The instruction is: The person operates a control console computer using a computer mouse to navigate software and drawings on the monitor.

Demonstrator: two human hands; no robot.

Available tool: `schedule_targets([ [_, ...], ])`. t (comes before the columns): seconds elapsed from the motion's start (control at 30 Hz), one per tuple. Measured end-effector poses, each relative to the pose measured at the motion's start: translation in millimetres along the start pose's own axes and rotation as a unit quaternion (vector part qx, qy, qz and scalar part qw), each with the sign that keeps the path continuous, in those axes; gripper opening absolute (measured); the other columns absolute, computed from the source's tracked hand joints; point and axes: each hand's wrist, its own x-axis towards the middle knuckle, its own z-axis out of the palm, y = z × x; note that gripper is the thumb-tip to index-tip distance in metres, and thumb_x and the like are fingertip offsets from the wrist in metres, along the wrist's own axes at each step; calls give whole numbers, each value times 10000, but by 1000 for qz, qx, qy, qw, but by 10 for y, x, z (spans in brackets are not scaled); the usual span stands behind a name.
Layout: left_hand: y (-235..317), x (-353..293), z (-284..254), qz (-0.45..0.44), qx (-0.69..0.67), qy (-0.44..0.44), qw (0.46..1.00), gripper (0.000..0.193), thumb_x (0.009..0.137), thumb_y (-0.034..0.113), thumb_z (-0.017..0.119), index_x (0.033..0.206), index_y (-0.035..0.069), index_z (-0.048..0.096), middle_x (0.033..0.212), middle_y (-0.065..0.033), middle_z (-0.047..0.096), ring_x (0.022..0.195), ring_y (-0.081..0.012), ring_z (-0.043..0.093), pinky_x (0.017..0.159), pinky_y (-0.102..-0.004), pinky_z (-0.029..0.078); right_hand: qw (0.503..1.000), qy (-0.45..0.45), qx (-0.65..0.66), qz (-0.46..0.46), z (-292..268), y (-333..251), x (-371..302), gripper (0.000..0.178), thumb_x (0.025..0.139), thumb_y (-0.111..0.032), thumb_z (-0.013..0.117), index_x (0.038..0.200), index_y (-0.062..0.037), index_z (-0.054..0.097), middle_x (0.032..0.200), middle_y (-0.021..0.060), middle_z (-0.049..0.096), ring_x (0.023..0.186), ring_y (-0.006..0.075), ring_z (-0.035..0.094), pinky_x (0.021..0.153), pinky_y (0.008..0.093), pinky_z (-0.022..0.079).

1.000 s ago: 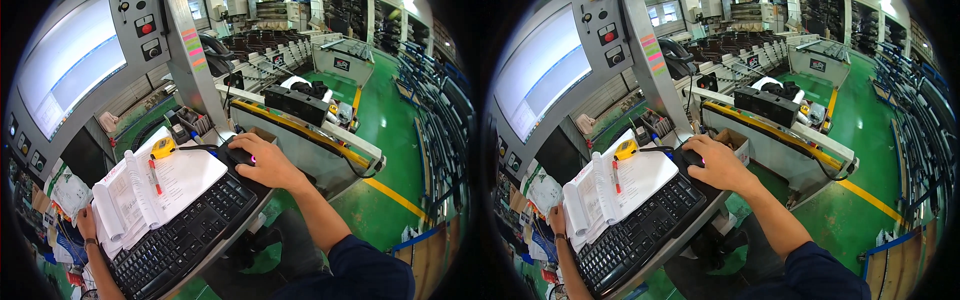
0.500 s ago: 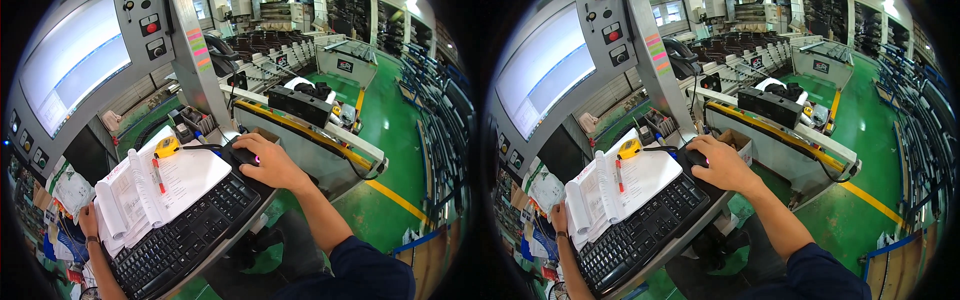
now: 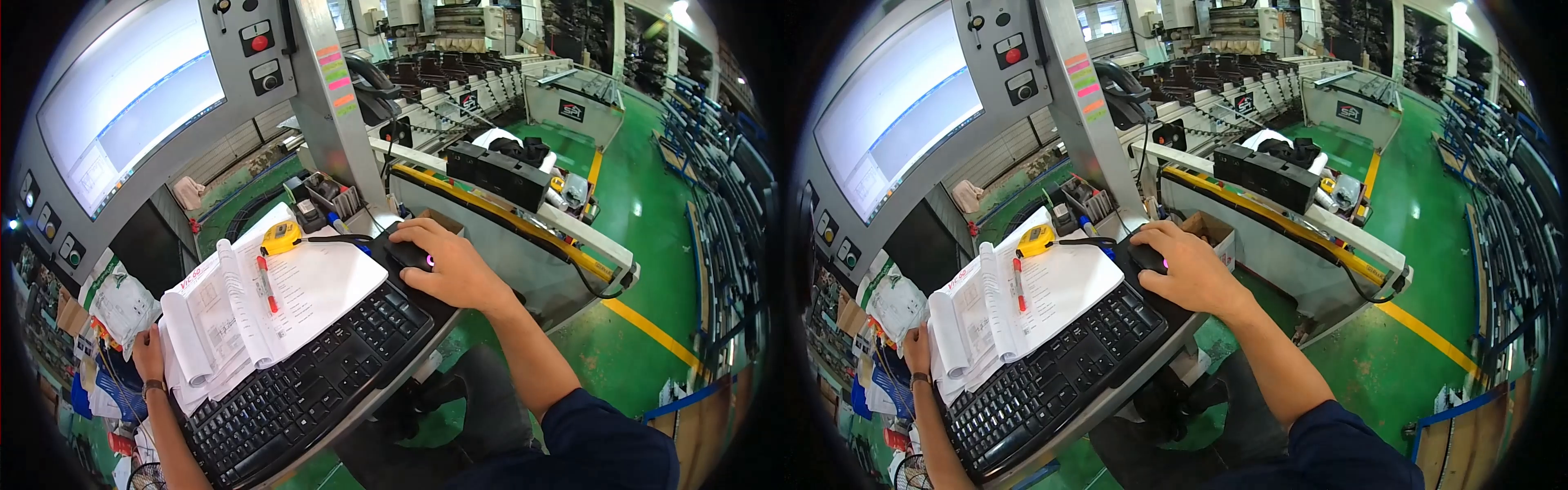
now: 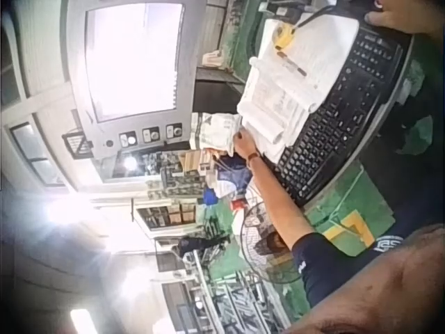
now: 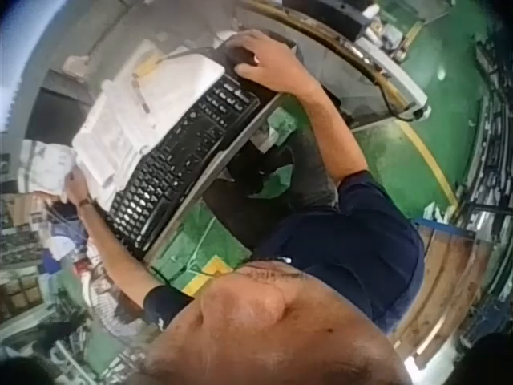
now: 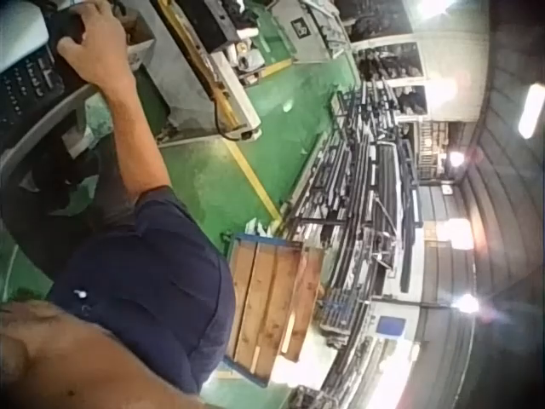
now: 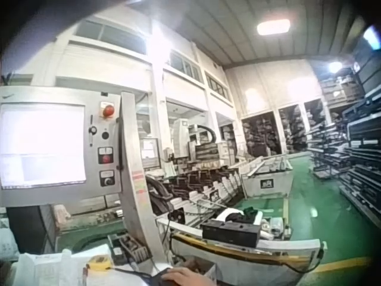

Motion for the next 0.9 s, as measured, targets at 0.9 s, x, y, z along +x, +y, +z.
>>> schedule_targets([
  [0.9, 755, -434, -143, -93, -5, 22, 995, 427, 934, 512, 758, 1029, 101, 823, 1070, -168, 813, 1055, -379, 772, 912, -485, 607, 998, -62, -20, -24, -16, 776, 179, 531, 1091, -170, 590, 1589, -1, 514, 1614, 174, 540, 1526, 296, 474, 1291, 426, 302],
])
